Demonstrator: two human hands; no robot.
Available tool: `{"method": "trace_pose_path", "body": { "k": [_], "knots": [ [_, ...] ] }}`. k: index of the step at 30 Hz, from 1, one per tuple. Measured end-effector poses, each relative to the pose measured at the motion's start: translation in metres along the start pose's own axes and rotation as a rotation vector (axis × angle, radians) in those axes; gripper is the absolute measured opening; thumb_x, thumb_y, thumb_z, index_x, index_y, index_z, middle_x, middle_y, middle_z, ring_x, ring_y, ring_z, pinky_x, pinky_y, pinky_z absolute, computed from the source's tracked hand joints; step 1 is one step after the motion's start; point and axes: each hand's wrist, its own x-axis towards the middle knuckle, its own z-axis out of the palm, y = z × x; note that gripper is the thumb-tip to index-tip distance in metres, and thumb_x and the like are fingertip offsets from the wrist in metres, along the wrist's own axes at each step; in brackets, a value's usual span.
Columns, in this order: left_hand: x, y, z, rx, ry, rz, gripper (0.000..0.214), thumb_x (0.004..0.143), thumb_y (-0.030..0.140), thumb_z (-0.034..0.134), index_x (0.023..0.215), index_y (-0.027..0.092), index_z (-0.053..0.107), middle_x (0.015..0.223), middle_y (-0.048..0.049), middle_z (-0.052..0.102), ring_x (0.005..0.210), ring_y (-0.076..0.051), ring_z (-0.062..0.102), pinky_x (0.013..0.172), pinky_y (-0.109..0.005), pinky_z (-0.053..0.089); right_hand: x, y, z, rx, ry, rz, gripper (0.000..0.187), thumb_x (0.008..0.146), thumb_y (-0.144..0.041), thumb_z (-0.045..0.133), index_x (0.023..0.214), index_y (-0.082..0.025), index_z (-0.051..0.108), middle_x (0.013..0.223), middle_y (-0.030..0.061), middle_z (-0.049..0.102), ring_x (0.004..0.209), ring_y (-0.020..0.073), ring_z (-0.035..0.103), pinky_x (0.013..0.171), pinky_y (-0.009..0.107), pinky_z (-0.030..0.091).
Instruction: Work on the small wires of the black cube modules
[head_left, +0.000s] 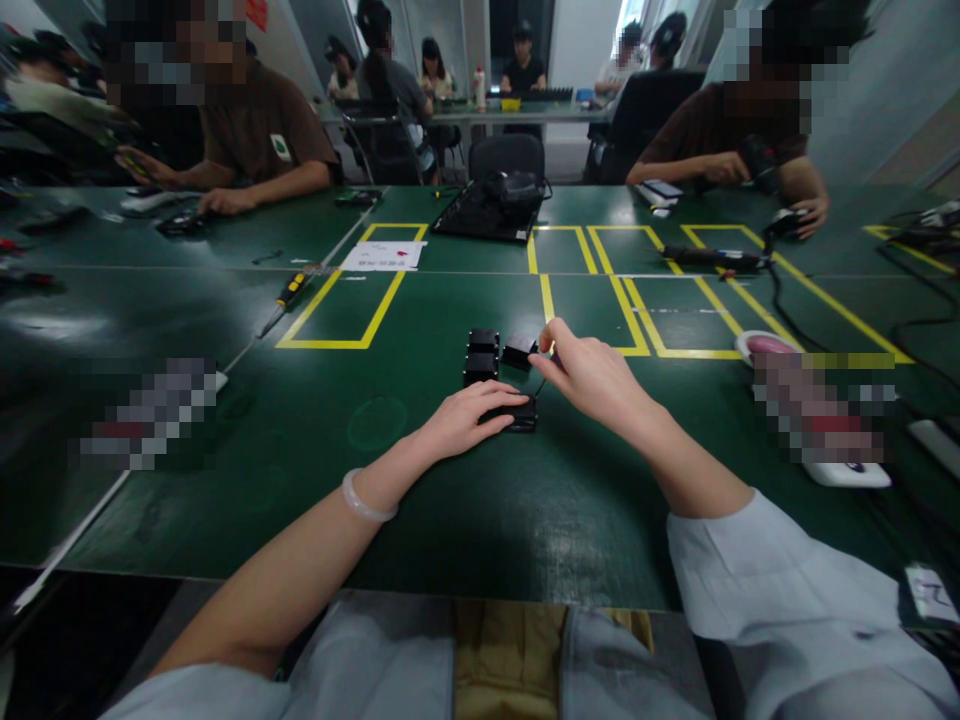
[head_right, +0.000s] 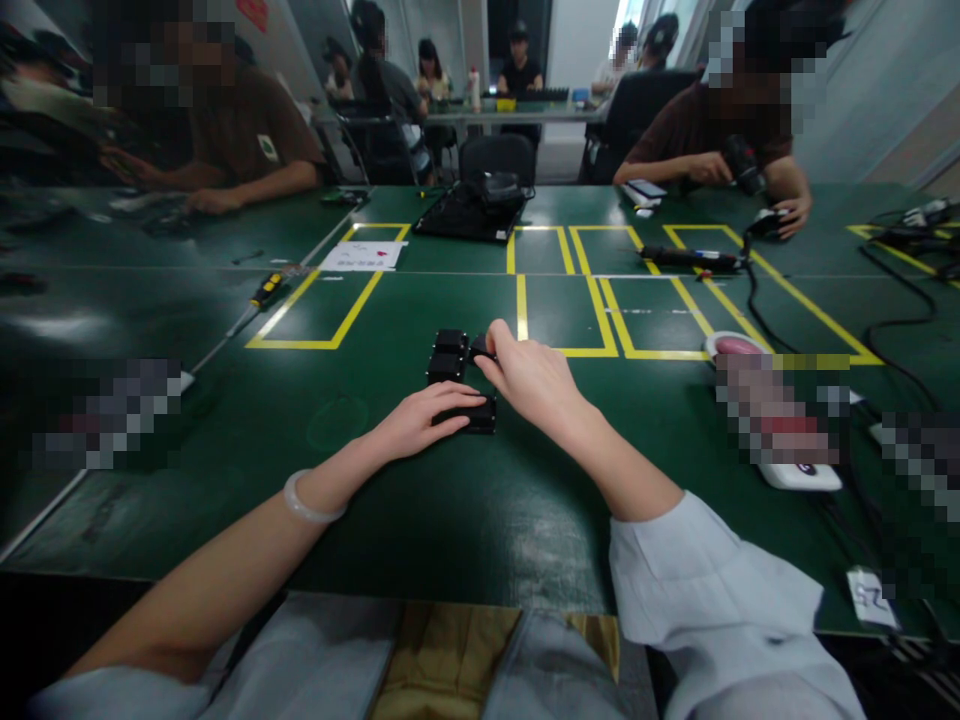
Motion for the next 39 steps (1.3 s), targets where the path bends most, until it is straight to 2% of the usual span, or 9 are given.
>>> {"method": "trace_pose_path", "body": {
  "k": [6,12,17,22,32,39],
  "knots": [
    [0.0000,-0.0002,0.0002,-0.017,0.010,0.005,0.034,0.098,0.030,0.050,0.131,0.029,0.057,0.130,-0.0044,0.057,0.119,-0.021,0.054,0.103,-0.036,0.044,0.0008,0.0013,-0.0009,0.021,-0.016,-0.008,0.020,0.095,-0.033,0.035,0.105,-0.021,0.048,0.074,0.0024,0.064,0.063,0.0171,0.056,0.054,0.026,0.024],
    [-0.0007,-0.0009,0.0010,-0.015,0.017,0.011,0.034,0.098,0.031,0.049,0.131,0.029,0.057,0.131,-0.0054,0.056,0.121,-0.021,0.054,0.104,-0.037,0.044,0.0024,0.0035,0.0000,0.057,-0.011,0.001,0.021,0.091,-0.028,0.039,0.110,-0.020,0.045,0.081,0.0044,0.066,0.067,0.0167,0.057,0.056,0.026,0.026],
    [0.0000,-0.0006,0.0007,-0.010,0.013,0.005,0.034,0.098,0.031,0.050,0.131,0.029,0.057,0.131,-0.0049,0.057,0.120,-0.021,0.054,0.103,-0.037,0.044,0.0020,0.0012,-0.0004,-0.009,-0.005,0.023,0.020,0.094,-0.033,0.036,0.106,-0.021,0.048,0.080,0.0040,0.067,0.066,0.0176,0.057,0.055,0.027,0.024],
    [0.0002,-0.0005,0.0002,-0.002,0.004,0.007,0.034,0.098,0.030,0.050,0.132,0.029,0.056,0.131,-0.0046,0.056,0.121,-0.021,0.054,0.103,-0.036,0.043,0.0025,-0.0001,-0.0014,-0.077,-0.019,0.043,0.027,0.096,-0.044,0.035,0.104,-0.022,0.050,0.078,0.0040,0.066,0.068,0.0196,0.059,0.057,0.027,0.025],
    [-0.0013,-0.0023,0.0006,-0.004,-0.002,0.001,0.034,0.098,0.031,0.049,0.132,0.029,0.056,0.132,-0.0043,0.056,0.121,-0.021,0.053,0.103,-0.035,0.043,0.0015,-0.0006,-0.0026,0.005,-0.029,-0.001,0.021,0.094,-0.028,0.036,0.110,-0.020,0.046,0.081,0.0034,0.067,0.067,0.0175,0.058,0.055,0.027,0.026],
    [0.0000,-0.0014,-0.0001,-0.003,0.001,0.003,0.034,0.098,0.031,0.050,0.131,0.028,0.057,0.132,-0.0047,0.056,0.121,-0.021,0.053,0.103,-0.036,0.043,0.0016,-0.0020,-0.0009,-0.082,-0.020,0.016,0.026,0.097,-0.041,0.035,0.103,-0.022,0.050,0.079,0.0042,0.066,0.068,0.0186,0.059,0.053,0.027,0.022]
  ]
}}
